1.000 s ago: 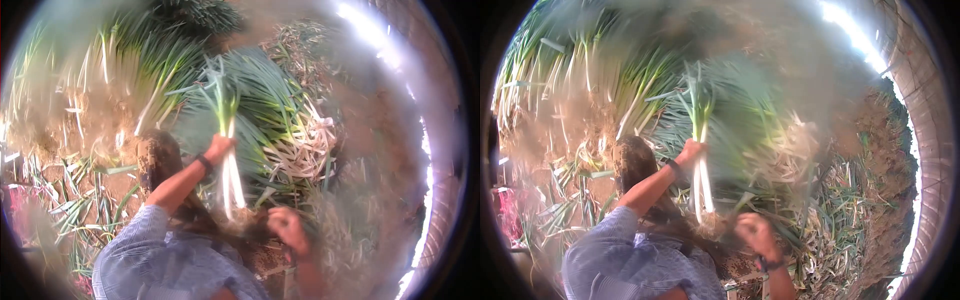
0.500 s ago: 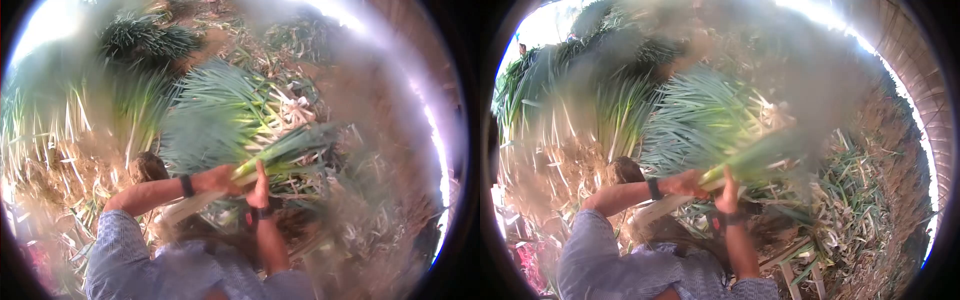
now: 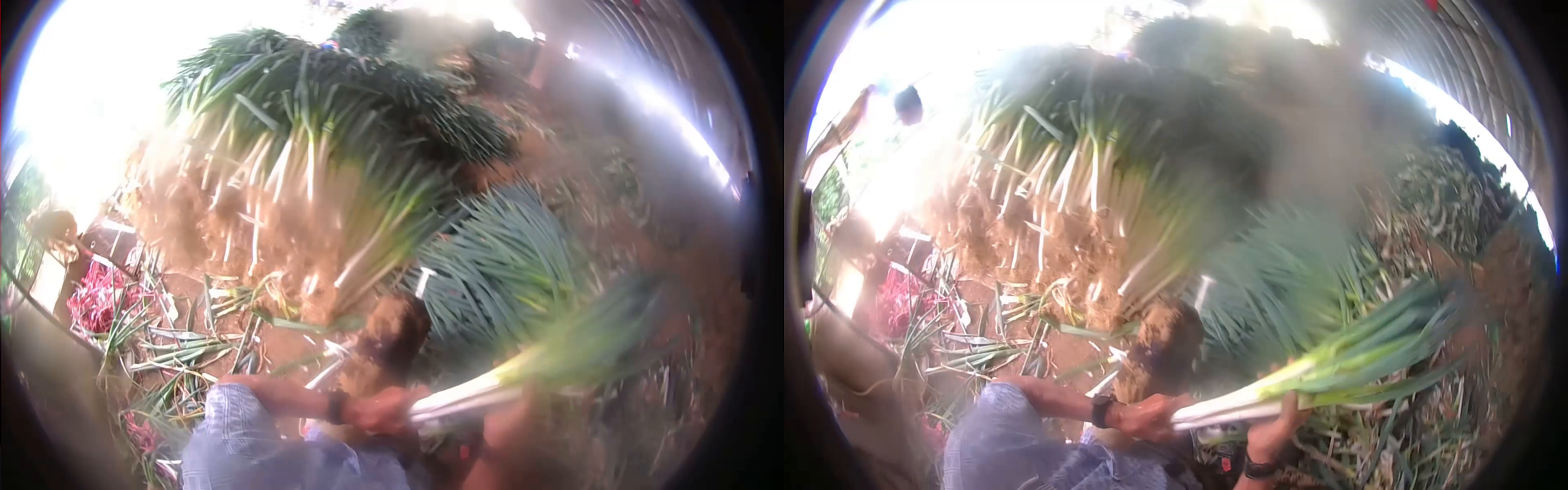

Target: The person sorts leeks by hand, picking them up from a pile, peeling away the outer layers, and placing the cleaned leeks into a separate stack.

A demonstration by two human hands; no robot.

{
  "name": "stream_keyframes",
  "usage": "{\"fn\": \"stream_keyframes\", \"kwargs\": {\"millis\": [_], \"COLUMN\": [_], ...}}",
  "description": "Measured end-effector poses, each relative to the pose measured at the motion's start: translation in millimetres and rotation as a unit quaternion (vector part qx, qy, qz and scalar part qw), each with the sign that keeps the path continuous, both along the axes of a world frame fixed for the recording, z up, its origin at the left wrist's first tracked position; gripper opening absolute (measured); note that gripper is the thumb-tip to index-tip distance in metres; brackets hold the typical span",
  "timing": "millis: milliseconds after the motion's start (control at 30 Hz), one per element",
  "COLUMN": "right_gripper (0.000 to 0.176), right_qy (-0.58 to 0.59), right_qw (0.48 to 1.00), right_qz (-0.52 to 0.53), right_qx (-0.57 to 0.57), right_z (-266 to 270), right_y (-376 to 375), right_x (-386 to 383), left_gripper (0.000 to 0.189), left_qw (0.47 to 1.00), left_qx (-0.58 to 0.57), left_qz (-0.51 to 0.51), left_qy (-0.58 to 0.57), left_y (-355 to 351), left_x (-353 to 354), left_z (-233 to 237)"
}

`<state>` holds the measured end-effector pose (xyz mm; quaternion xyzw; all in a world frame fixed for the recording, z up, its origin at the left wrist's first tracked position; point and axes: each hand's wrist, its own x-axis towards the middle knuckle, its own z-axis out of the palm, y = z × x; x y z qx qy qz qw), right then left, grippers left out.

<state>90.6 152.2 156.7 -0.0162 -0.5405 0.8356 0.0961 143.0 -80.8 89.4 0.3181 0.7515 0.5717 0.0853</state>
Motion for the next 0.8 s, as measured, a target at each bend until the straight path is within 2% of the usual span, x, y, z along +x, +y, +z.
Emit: {"fn": "stream_keyframes", "kwargs": {"millis": [33,67,100,133,200,233,300,400,433,467,500,533,600,667,700,733,767,800], "right_gripper": [0.068,0.081,0.084,0.088,0.086,0.08,0.073,0.061,0.059,0.057,0.057,0.057,0.045,0.037,0.035,0.033,0.023,0.021], "right_qy": [0.069,0.094,0.145,0.193,0.274,0.253,0.187,0.062,-0.005,-0.071,-0.085,-0.099,-0.169,-0.211,-0.211,-0.213,-0.233,-0.152], "right_qw": [0.994,0.973,0.959,0.94,0.872,0.864,0.868,0.891,0.893,0.891,0.884,0.876,0.877,0.872,0.87,0.867,0.872,0.849], "right_qz": [0.079,0.151,0.194,0.237,0.277,0.286,0.285,0.277,0.271,0.262,0.252,0.242,0.212,0.199,0.2,0.2,0.172,0.177], "right_qx": [0.043,0.147,0.149,0.152,0.298,0.328,0.361,0.355,0.36,0.363,0.385,0.406,0.397,0.396,0.399,0.403,0.395,0.475], "right_z": [19,28,55,80,80,73,23,-55,-80,-103,-130,-153,-183,-204,-213,-218,-211,-273], "right_y": [-11,-18,-41,-66,-97,-103,-94,-64,-51,-35,-15,5,38,70,86,98,103,145], "right_x": [-18,-35,-46,-55,-85,-90,-102,-106,-101,-98,-92,-87,-77,-64,-61,-54,-52,-58], "left_gripper": [0.058,0.057,0.061,0.065,0.076,0.074,0.073,0.074,0.072,0.07,0.068,0.066,0.06,0.057,0.054,0.051,0.049,0.047], "left_qw": [0.999,0.997,0.987,0.974,0.931,0.912,0.882,0.804,0.744,0.651,0.555,0.523,0.653,0.71,0.739,0.763,0.786,0.811], "left_qx": [-0.006,-0.009,0.141,0.19,0.285,0.299,0.237,0.021,-0.052,-0.143,-0.207,-0.237,-0.226,-0.181,-0.112,-0.075,-0.038,-0.03], "left_qz": [0.033,0.065,0.055,0.112,0.224,0.279,0.406,0.591,0.667,0.743,0.799,0.812,0.72,0.68,0.664,0.641,0.615,0.58], "left_qy": [-0.02,-0.042,-0.053,-0.056,-0.048,-0.039,-0.027,-0.054,-0.013,0.059,0.105,0.104,-0.063,-0.013,0.012,0.033,0.053,0.069], "left_y": [-5,-13,-32,-56,-104,-139,-229,-362,-410,-447,-469,-470,-412,-358,-343,-329,-316,-290], "left_x": [-8,-18,-35,-55,-96,-121,-166,-224,-243,-261,-272,-273,-252,-254,-270,-283,-296,-307], "left_z": [11,28,55,71,104,127,167,185,163,125,92,69,70,14,-44,-75,-104,-116]}}
